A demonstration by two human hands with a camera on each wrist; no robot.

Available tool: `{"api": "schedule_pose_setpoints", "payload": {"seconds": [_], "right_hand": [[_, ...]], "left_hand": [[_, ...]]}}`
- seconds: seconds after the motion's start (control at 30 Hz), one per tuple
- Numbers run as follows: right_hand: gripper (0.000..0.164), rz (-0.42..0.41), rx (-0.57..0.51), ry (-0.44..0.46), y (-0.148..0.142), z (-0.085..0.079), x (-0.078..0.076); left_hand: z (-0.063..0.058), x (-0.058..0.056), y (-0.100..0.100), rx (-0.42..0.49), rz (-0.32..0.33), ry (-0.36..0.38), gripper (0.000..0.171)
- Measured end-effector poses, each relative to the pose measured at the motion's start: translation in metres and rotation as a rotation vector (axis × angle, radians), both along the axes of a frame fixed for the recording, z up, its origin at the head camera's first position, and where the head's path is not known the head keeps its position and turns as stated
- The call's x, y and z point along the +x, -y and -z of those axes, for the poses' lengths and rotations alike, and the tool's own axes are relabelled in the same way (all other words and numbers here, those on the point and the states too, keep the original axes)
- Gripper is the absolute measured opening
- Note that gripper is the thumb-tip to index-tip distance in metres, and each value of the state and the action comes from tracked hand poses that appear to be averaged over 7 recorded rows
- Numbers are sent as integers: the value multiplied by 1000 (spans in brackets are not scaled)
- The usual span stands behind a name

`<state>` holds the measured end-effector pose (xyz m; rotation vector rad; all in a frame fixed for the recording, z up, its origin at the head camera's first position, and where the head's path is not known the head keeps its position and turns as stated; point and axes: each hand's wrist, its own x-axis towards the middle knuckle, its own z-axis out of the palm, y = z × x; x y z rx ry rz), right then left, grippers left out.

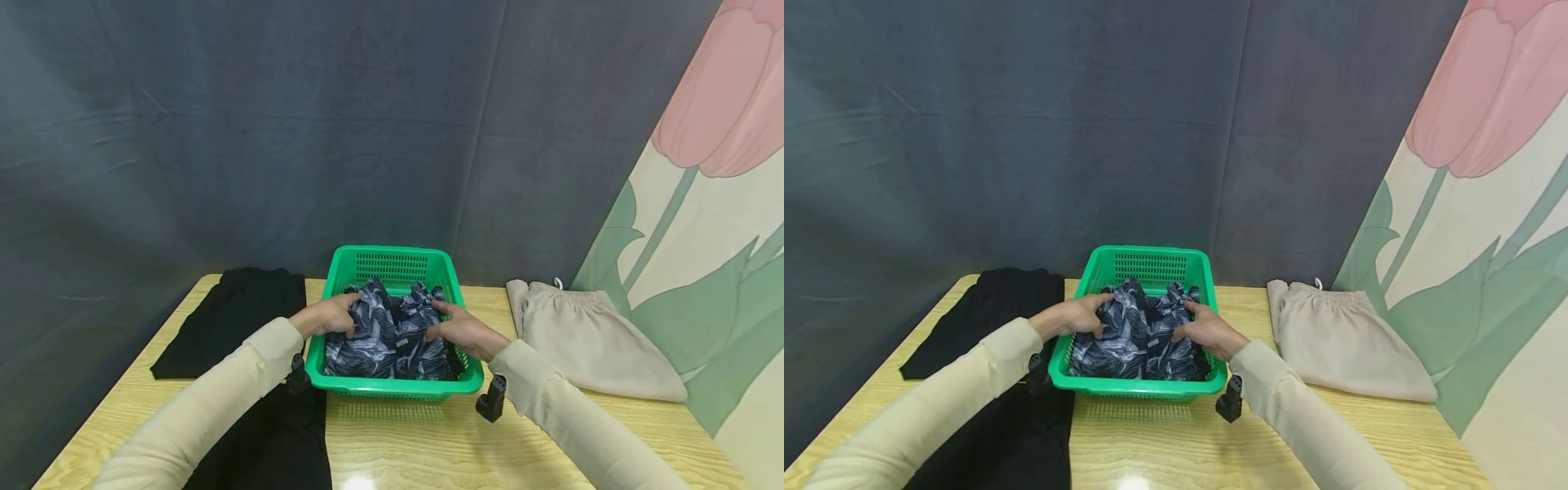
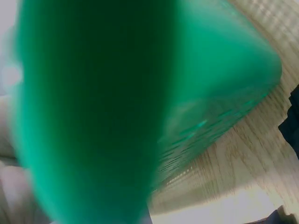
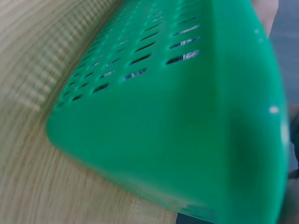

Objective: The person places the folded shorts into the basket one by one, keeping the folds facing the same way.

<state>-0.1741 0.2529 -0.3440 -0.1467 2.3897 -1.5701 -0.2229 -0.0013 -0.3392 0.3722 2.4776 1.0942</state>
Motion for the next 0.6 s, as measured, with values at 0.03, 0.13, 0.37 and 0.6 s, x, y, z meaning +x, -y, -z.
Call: {"api": "schedule_pose_setpoints", "payload": {"seconds": [0.03, 0.13, 0.37, 0.6], "right_hand": [[87, 4, 10, -1, 0, 0, 0], [86, 4, 55, -17, 2, 1, 1], [86, -14, 140, -63, 2, 2, 7], [84, -99, 403, -245, 7, -1, 17]], "left_hand": [[0, 1, 0, -2, 1, -11, 91], [1, 4, 1, -3, 12, -48, 90], [0, 17, -1, -123, 121, -190, 87], [-2, 38, -4, -331, 232, -374, 92]]}}
